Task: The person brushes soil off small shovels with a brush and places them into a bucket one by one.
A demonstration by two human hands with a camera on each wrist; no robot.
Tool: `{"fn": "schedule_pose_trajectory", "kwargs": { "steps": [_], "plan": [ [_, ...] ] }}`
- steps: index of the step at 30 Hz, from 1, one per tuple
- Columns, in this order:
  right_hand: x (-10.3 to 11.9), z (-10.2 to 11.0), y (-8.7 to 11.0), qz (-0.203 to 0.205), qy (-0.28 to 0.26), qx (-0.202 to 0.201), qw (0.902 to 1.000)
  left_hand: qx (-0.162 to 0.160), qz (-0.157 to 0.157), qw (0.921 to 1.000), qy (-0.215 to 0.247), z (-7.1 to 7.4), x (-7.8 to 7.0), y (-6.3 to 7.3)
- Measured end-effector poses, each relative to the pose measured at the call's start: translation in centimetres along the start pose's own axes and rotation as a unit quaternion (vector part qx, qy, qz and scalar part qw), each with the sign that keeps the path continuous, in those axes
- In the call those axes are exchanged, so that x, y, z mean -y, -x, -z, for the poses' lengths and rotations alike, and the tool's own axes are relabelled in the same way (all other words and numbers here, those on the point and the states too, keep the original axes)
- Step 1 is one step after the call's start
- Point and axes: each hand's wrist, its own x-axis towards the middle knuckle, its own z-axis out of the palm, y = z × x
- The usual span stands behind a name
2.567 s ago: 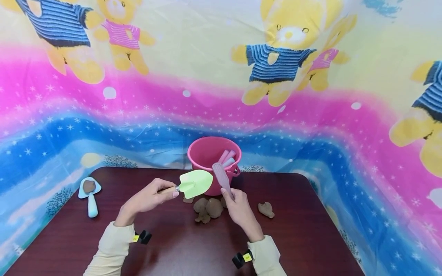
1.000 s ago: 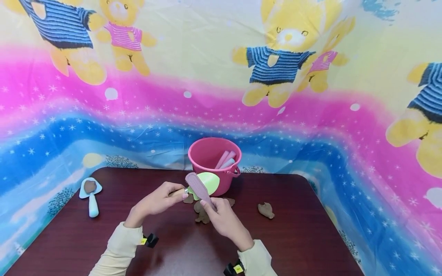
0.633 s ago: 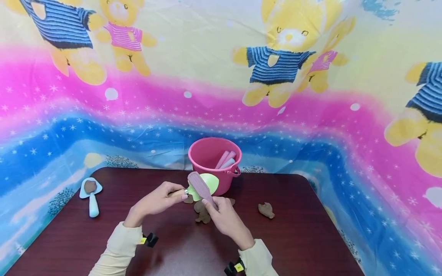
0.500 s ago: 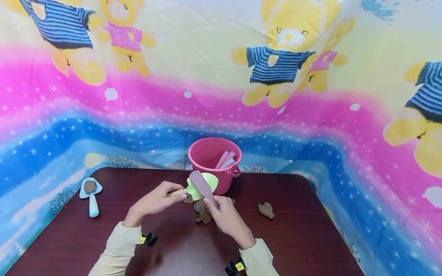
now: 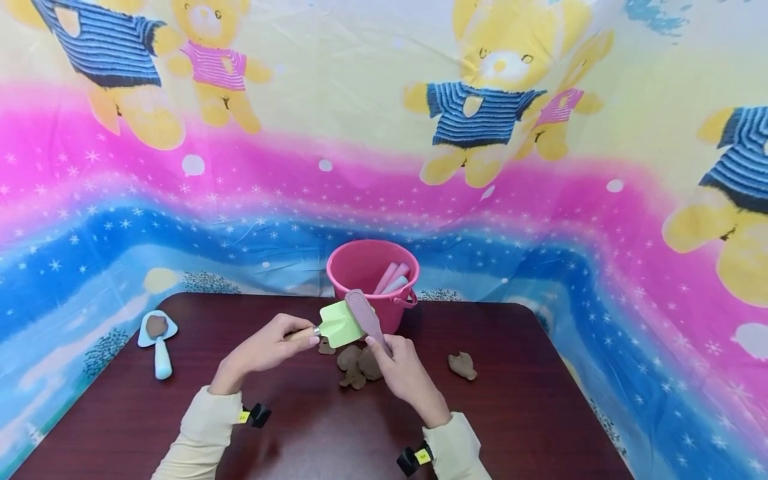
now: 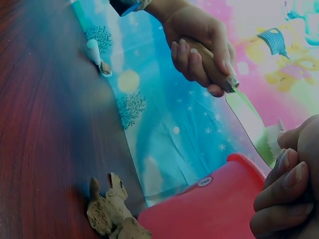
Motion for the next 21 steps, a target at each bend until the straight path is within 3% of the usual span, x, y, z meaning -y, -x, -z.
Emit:
{"fn": "schedule_pose_trajectory", "kwargs": {
  "steps": [12,21],
  "plan": [
    [-1.0,0.8,-0.2,-0.027,-0.039,-0.001,0.9989,-0.012,0.005,0.9999,-0.001,0.6,0.1,0.4],
    [-1.7,1.5,-0.3,-0.033,-0.014,-0.016,0.9992,-0.013,0.009,0.9999,-0.004,1.0,0.1,0.7]
  ]
}}
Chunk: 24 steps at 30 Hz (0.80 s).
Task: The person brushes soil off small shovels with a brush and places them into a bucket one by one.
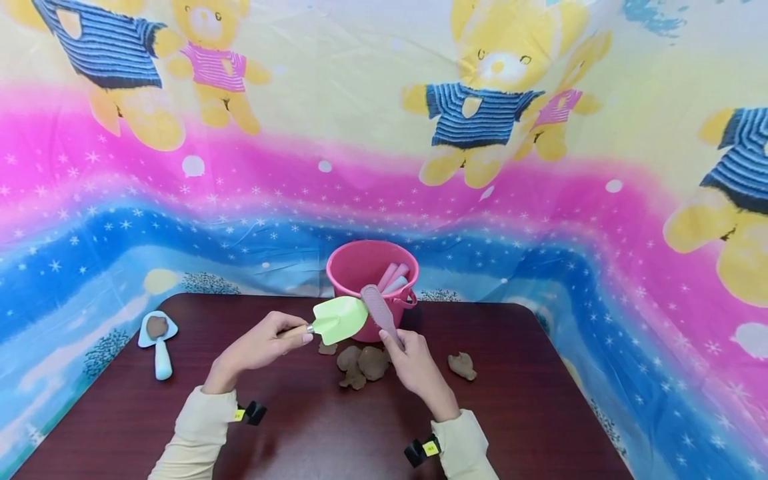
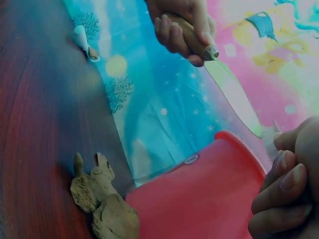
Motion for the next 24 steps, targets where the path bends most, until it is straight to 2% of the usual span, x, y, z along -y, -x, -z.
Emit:
{"fn": "schedule_pose_trajectory", "kwargs": {
  "steps": [5,11,17,24],
  "plan": [
    [-0.4,0.5,-0.1,-0.009,0.01,0.0,0.9999,-0.009,0.002,1.0,-0.001,0.4,0.0,0.3],
    [-0.6,1.1,-0.2,-0.01,0.023,0.015,0.9996,-0.044,-0.006,0.999,0.002,0.7,0.0,0.4],
    [-0.7,1.8,0.1,-0.019,0.03,0.068,0.9971,-0.084,-0.017,0.9963,0.001,0.1,0.0,-0.3],
    [-0.8,2.1,0.4,-0.024,0.026,0.136,0.9901,-0.147,-0.018,0.9889,-0.006,-0.2,0.0,-1.7]
  ]
}}
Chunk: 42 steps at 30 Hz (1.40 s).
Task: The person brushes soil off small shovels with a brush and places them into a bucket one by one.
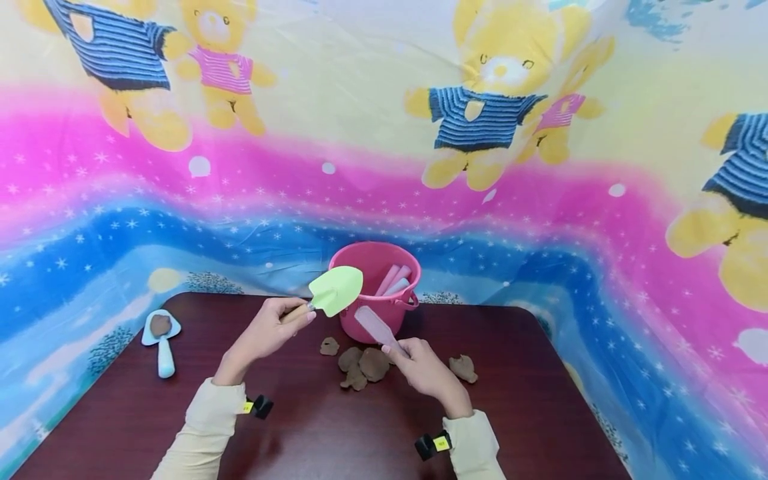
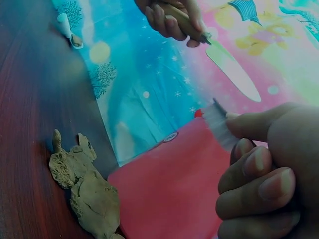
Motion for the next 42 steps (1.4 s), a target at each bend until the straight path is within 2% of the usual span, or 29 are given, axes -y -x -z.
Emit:
{"fn": "schedule_pose_trajectory", "kwargs": {
  "steps": [3,13,16,23,29,35,42],
  "plan": [
    [-0.2,-0.2,-0.1,-0.005,0.004,0.016,0.9999,-0.011,0.007,0.9999,0.0,0.0,0.0,-0.9],
    [-0.5,-0.8,-0.6,0.002,0.03,0.041,0.9987,-0.007,0.026,0.9994,-0.022,0.0,0.7,-4.7],
    [-0.5,-0.9,-0.6,0.003,0.041,0.044,0.9982,-0.01,0.026,0.9994,-0.019,-0.1,0.9,-5.6],
    [-0.6,-0.9,-0.8,-0.002,0.045,0.051,0.9977,-0.033,0.041,0.9977,-0.044,-0.6,0.9,-7.1],
    [-0.9,-1.0,-0.8,0.0,0.045,0.055,0.9975,-0.019,0.05,0.9958,-0.075,-0.9,0.9,-8.5],
    [-1.1,-1.3,-0.8,-0.009,0.048,0.062,0.9969,-0.004,0.063,0.9944,-0.085,-1.1,0.7,-10.1],
    [-1.2,-1.4,-0.8,-0.014,0.042,0.07,0.9966,0.007,0.084,0.988,-0.129,-1.5,-0.3,-12.0]
  ]
}}
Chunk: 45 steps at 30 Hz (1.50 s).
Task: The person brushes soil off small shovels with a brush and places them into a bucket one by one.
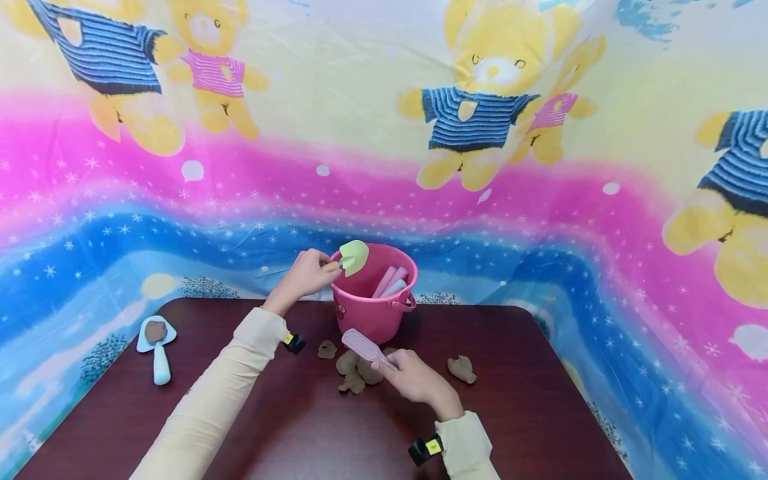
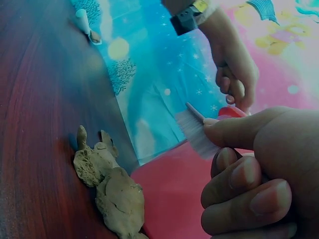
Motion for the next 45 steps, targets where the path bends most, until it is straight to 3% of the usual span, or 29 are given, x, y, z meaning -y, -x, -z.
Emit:
{"fn": "schedule_pose_trajectory", "kwargs": {
  "steps": [9,16,28,45],
  "plan": [
    [-0.2,-0.5,-0.4,0.004,0.006,0.01,0.9999,0.019,0.026,0.9972,-0.067,-0.2,-1.1,-2.0],
    [-0.1,-0.7,-0.4,0.011,0.014,0.013,0.9998,0.015,0.013,0.993,-0.117,-0.9,-1.5,-3.3],
    [-0.4,-1.0,-0.7,0.008,0.02,0.018,0.9996,0.041,0.013,0.9941,-0.099,-2.6,-1.2,-4.1],
    [-0.6,-1.0,-0.8,0.01,0.032,0.014,0.9993,0.016,-0.024,0.9931,-0.114,-3.2,-1.6,-4.2]
  ]
}}
